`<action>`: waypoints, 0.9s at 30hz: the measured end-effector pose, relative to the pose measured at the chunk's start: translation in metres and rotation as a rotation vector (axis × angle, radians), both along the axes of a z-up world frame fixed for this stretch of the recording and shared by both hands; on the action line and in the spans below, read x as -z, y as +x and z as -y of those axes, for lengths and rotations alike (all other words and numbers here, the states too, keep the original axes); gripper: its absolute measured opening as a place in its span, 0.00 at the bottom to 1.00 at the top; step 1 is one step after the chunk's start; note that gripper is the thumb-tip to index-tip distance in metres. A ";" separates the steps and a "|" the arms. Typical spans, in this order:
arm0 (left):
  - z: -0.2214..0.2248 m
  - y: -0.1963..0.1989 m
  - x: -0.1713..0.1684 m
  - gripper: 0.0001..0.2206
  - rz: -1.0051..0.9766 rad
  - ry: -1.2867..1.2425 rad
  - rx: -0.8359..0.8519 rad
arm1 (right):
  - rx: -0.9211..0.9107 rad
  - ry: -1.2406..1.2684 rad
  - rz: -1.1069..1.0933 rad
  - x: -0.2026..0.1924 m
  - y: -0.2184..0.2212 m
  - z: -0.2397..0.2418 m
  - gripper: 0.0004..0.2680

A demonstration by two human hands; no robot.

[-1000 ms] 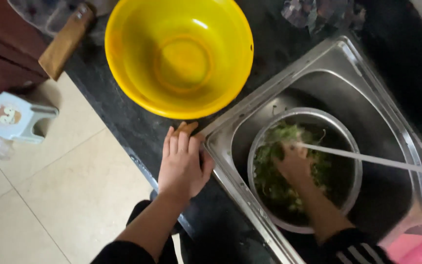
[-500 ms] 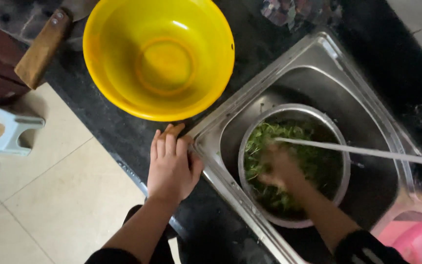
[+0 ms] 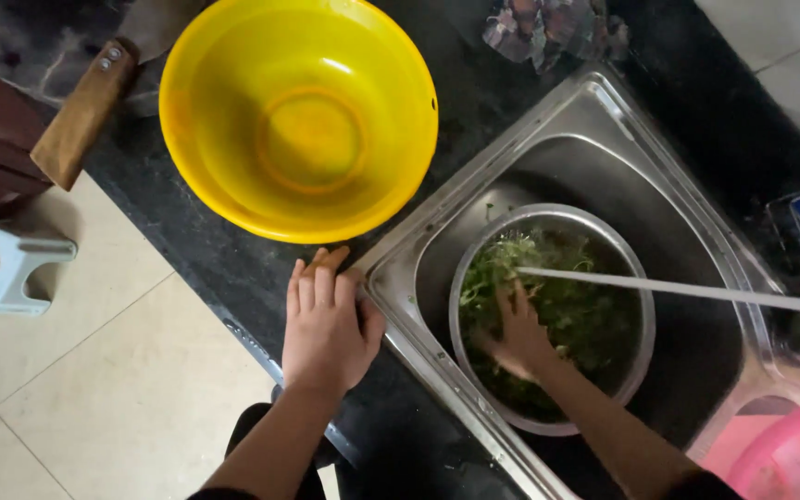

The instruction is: Washing green leafy vegetables in a sink by rinsing them in a bowl and transferring them to a strainer.

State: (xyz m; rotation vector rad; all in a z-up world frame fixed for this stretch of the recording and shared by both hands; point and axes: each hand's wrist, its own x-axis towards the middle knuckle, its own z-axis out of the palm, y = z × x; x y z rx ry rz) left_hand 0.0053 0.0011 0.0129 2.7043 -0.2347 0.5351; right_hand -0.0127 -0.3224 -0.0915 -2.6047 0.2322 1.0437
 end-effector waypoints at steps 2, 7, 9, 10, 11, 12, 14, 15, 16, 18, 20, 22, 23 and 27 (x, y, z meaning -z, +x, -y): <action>-0.001 0.001 0.008 0.15 0.005 -0.005 0.001 | -0.145 -0.102 0.050 -0.020 -0.021 0.004 0.36; -0.006 -0.002 0.002 0.14 -0.137 -0.062 0.070 | -0.142 -0.314 -0.002 0.036 -0.068 0.037 0.45; -0.006 -0.002 0.002 0.17 -0.122 -0.042 0.066 | -0.045 -0.229 0.019 0.075 -0.071 0.053 0.47; -0.005 -0.002 0.004 0.17 -0.121 -0.041 0.068 | -0.044 -0.228 0.021 0.066 -0.057 0.044 0.47; -0.004 -0.002 0.006 0.16 -0.104 -0.018 0.039 | -0.086 -0.326 -0.017 0.058 -0.043 0.035 0.43; -0.003 -0.001 0.008 0.14 -0.086 0.002 0.011 | -0.128 -0.425 -0.054 0.048 -0.029 0.027 0.39; -0.002 -0.001 0.009 0.14 -0.104 0.001 0.015 | -0.023 -0.338 0.036 0.098 -0.019 0.075 0.33; -0.003 -0.003 0.009 0.14 -0.123 0.001 0.017 | 0.078 -0.249 0.124 0.123 -0.016 0.098 0.30; -0.003 -0.003 0.010 0.14 -0.124 0.003 0.021 | 0.082 -0.248 0.123 0.100 -0.009 0.097 0.30; -0.002 -0.002 0.012 0.14 -0.055 0.003 0.009 | 0.432 -0.038 0.221 0.051 0.010 0.098 0.24; -0.001 -0.001 0.011 0.13 -0.053 0.002 0.007 | 0.540 0.066 0.253 0.010 0.012 0.102 0.24; -0.001 -0.003 0.008 0.13 -0.053 0.006 0.002 | 0.645 0.176 0.281 -0.027 0.011 0.108 0.25; -0.001 -0.004 0.007 0.13 -0.055 0.000 0.007 | 0.658 0.176 0.267 -0.043 0.009 0.115 0.23; -0.002 -0.002 0.003 0.13 -0.061 0.007 0.010 | 0.666 0.195 0.261 -0.148 0.024 0.067 0.23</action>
